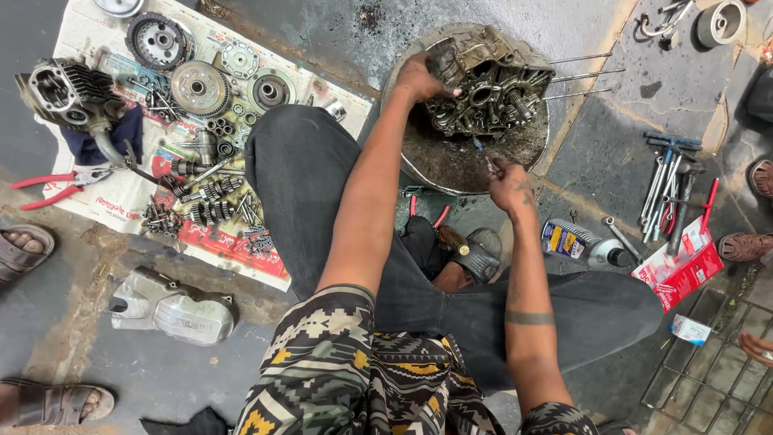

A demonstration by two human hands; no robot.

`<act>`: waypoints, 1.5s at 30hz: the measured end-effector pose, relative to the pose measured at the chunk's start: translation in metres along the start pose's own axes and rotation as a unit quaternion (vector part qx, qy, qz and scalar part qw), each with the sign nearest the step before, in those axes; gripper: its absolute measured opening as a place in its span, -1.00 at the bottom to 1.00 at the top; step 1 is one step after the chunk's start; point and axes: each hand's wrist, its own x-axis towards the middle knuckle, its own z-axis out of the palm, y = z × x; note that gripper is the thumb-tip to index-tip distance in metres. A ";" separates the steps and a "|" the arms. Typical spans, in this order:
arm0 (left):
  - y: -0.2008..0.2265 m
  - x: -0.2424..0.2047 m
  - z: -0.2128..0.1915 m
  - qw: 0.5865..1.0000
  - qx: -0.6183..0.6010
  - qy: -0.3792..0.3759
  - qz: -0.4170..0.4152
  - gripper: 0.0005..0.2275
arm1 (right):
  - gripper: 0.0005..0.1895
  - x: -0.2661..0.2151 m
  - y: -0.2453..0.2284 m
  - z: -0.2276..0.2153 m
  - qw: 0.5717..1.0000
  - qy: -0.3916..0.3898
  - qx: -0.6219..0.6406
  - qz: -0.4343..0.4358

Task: The recorder is cleaning and inspecting internal components of a disassembled motorcycle engine using tools and hands.

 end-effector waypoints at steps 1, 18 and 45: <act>-0.001 0.006 -0.001 1.000 0.002 -0.003 -0.002 -0.02 | -0.54 -0.011 -0.009 -0.016 1.000 0.000 0.001 0.004; 0.023 0.079 0.048 0.924 0.156 0.112 0.332 -0.17 | -0.63 -0.056 -0.003 0.029 0.993 0.114 -0.026 0.007; -0.124 -0.033 0.033 0.931 0.036 0.238 0.275 -0.56 | -0.61 -0.014 -0.034 0.046 0.995 0.072 0.033 0.056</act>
